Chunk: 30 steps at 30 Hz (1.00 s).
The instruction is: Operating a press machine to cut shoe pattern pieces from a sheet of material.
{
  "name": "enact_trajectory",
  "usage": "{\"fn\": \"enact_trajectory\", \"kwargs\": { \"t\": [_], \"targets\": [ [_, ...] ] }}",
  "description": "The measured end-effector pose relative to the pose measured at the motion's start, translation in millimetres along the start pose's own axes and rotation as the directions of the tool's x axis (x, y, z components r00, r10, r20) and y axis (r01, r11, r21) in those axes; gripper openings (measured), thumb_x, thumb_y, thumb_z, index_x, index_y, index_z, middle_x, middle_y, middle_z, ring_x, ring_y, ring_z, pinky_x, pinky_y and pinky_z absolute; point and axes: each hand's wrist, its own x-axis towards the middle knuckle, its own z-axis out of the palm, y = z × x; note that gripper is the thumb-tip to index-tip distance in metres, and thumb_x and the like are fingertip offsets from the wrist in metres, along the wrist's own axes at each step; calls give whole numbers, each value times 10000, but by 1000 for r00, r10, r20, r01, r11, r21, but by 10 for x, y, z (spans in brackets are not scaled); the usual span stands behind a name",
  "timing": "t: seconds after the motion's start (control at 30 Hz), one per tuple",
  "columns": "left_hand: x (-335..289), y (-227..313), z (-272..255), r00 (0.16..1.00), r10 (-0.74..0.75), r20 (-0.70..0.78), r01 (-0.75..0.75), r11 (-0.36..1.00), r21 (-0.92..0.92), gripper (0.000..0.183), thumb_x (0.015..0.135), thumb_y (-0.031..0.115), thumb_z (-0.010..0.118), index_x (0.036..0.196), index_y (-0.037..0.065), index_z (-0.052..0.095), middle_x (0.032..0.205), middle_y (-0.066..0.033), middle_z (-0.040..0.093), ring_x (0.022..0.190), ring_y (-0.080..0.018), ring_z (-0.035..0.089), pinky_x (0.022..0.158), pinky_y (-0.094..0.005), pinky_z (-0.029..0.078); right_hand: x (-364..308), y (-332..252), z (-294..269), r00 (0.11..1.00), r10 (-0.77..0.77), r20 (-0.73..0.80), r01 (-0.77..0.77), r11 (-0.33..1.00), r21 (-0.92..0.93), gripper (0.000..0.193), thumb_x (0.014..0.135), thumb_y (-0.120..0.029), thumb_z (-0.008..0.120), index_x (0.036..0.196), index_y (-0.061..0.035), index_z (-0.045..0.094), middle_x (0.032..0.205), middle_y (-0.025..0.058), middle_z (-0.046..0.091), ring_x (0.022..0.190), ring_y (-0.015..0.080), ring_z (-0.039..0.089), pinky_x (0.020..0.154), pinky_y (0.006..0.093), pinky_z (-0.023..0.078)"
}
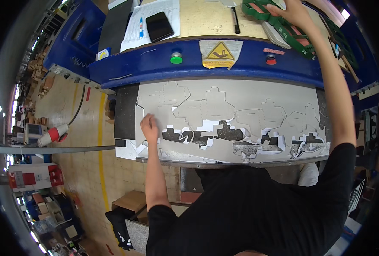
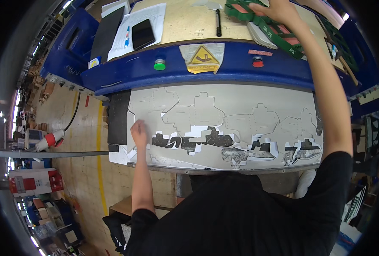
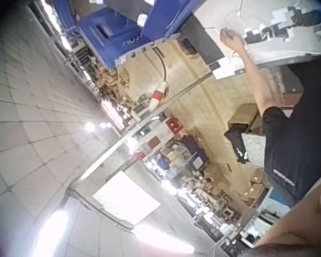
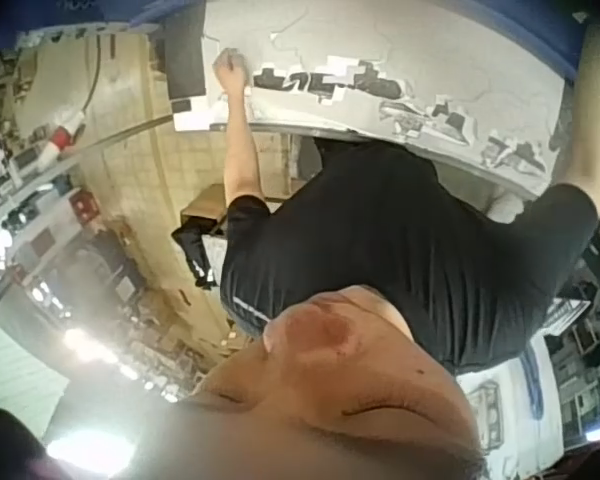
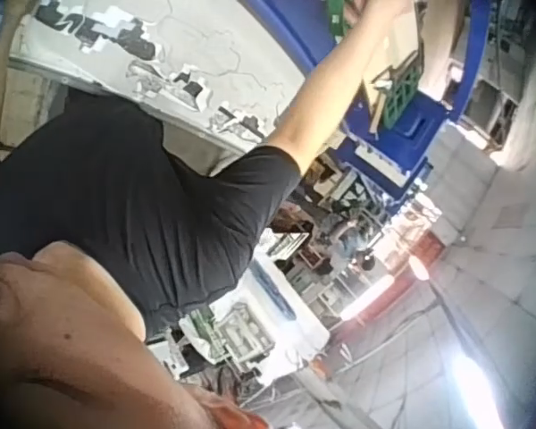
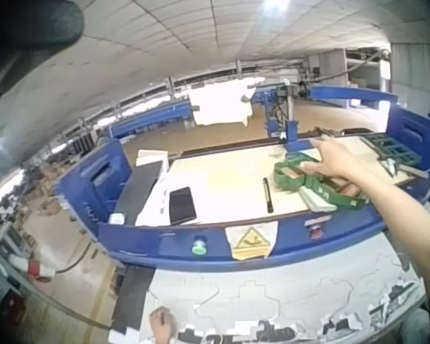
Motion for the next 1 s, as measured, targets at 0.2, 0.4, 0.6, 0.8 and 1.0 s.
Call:
{"fn": "enact_trajectory", "kwargs": {
  "t": [0.2,0.4,0.6,0.8,1.0],
  "targets": [
    [-1060,643,-192,955,170,241,-219,957,191,200,888,173,600,1028,36,635,999,-143,642,1086,-356,530,950,-458,411,-2259,-616,417,951,-236,202,-1,646,764,225,906,-251,656,895,-29,689,754,52,661,706,126,623,665,296,505],
    [-719,753,-217,814,297,500,-456,859,232,312,872,331,671,716,61,676,795,-92,608,866,-325,527,760,-452,411,-4171,-828,1714,511,-107,853,-348,882,319,560,855,-492,651,1028,40,641,935,227,682,866,393,671,814,456,525],
    [-567,791,-139,740,168,651,-400,888,226,426,941,364,579,695,31,683,743,-129,641,816,-339,578,758,-470,423,-4586,-780,2110,533,-74,843,-393,861,324,529,841,-516,643,1043,-27,657,1069,228,658,1039,375,626,896,468,502],
    [-719,599,-251,753,-80,653,22,995,96,522,963,399,574,692,-47,600,561,-205,537,450,-316,453,487,-411,372,-4662,-864,2118,600,-133,789,-427,780,457,429,841,-475,675,982,-71,651,954,173,643,1001,359,598,860,451,495],
    [-507,882,-290,747,-122,654,129,991,37,490,959,380,596,710,-41,617,566,-178,525,526,-180,477,533,-372,391,-4612,-887,2192,656,-61,752,-456,762,459,392,849,-408,698,870,-38,572,861,158,611,818,310,589,715,407,471]
  ]
}}
